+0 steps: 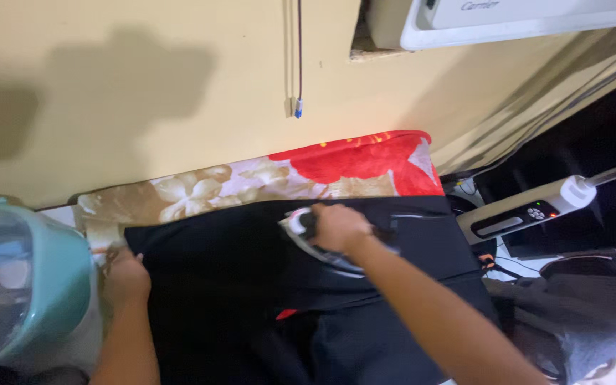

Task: The person irons a black garment on a floral-patterned ironing board. They repeatedly smooth the fabric with an electric iron, reposition the garment, and continue ironing different sections until the end of the clip.

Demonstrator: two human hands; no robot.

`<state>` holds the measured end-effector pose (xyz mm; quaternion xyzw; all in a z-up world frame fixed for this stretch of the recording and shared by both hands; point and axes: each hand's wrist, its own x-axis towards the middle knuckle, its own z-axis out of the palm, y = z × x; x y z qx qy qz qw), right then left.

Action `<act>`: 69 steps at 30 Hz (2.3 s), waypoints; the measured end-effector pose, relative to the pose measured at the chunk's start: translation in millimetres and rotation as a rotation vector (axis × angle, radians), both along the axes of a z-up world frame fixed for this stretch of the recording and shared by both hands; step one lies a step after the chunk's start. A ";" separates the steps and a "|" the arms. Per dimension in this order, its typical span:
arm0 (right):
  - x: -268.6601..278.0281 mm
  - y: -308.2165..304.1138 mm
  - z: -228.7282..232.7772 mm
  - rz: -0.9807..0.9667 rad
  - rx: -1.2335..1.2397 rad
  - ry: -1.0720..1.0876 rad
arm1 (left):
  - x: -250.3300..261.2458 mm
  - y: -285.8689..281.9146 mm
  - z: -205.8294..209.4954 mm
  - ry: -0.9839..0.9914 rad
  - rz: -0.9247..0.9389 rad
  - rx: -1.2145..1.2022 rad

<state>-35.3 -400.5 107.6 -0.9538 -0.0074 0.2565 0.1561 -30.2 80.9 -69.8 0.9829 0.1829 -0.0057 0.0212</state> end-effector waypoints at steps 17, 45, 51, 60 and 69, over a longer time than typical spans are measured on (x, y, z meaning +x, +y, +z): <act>-59.6 -161.4 5.5 0.082 0.055 0.038 | -1.7 -314.2 39.6 -0.193 -0.606 -0.173; -10.2 24.5 -10.8 0.160 0.076 -0.095 | 38.7 -153.1 52.7 0.111 -0.676 -0.260; -7.2 27.9 -12.9 0.156 0.069 -0.053 | 30.7 -142.2 42.3 0.416 -0.422 -0.156; -22.6 -122.4 7.7 -0.079 -0.035 -0.013 | 41.7 -149.2 44.1 0.483 -0.408 -0.118; -33.7 -166.2 0.6 -0.160 -0.023 -0.055 | 67.5 -245.3 18.6 0.534 -0.718 -0.277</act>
